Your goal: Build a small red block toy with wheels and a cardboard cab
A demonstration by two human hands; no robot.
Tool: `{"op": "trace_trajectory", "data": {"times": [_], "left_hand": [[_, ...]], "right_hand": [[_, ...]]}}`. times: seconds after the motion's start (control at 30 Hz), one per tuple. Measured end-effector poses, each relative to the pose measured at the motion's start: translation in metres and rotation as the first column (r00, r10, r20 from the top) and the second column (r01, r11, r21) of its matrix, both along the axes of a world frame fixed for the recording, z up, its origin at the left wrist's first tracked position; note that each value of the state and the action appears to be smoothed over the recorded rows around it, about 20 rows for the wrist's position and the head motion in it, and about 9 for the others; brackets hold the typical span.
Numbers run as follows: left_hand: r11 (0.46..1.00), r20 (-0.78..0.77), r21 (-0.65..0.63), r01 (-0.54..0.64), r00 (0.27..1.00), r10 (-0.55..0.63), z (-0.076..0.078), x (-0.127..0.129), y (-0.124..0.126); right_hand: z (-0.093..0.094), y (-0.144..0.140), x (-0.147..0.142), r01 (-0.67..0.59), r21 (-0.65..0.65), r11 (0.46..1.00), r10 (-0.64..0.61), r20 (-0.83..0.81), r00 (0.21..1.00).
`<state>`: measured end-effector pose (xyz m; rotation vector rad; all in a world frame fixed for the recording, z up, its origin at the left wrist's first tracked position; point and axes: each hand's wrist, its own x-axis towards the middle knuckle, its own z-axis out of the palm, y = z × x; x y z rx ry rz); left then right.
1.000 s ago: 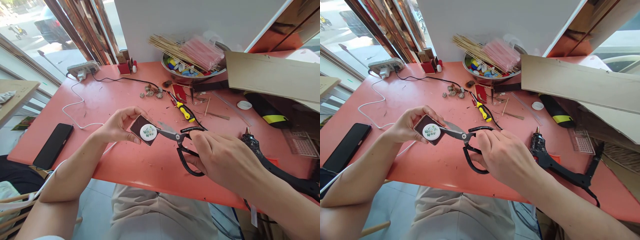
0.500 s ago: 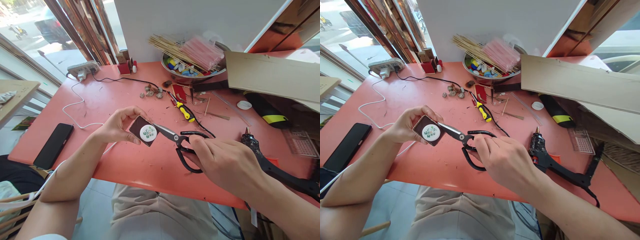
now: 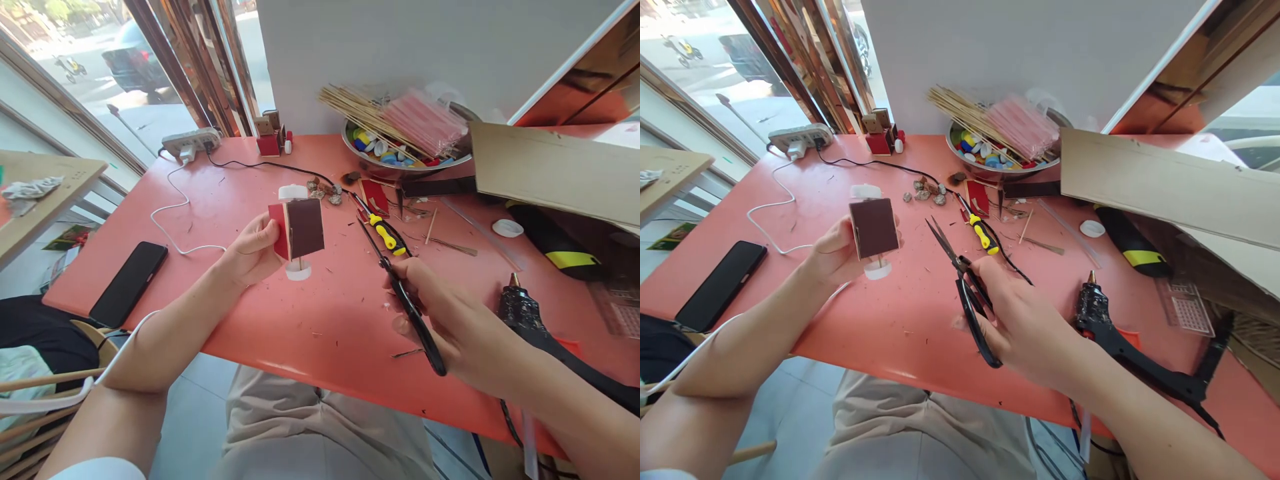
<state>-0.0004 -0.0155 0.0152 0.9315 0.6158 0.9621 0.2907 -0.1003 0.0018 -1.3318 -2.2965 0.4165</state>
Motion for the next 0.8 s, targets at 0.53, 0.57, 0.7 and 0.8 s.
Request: {"op": "trace_trajectory", "data": {"times": [0.53,0.57,0.7,0.8], "left_hand": [[0.96,0.193,-0.277,0.04,0.981,0.014,-0.002,0.01,-0.001],[0.963,0.201,-0.264,0.049,0.98,0.005,-0.001,0.011,-0.001],[0.969,0.179,-0.245,0.036,0.984,0.009,-0.001,0.014,-0.003],[0.971,0.164,-0.239,0.023,0.986,0.017,-0.001,0.013,-0.003]], "right_hand": [[0.026,0.028,-0.013,-0.003,0.278,0.961,-0.035,0.134,0.99],[0.028,0.029,-0.016,0.012,0.277,0.961,-0.049,0.126,0.991],[0.041,0.032,-0.024,-0.012,0.154,0.988,-0.009,0.135,0.991],[0.042,0.031,-0.023,-0.033,0.115,0.993,0.02,0.11,0.994]]}}
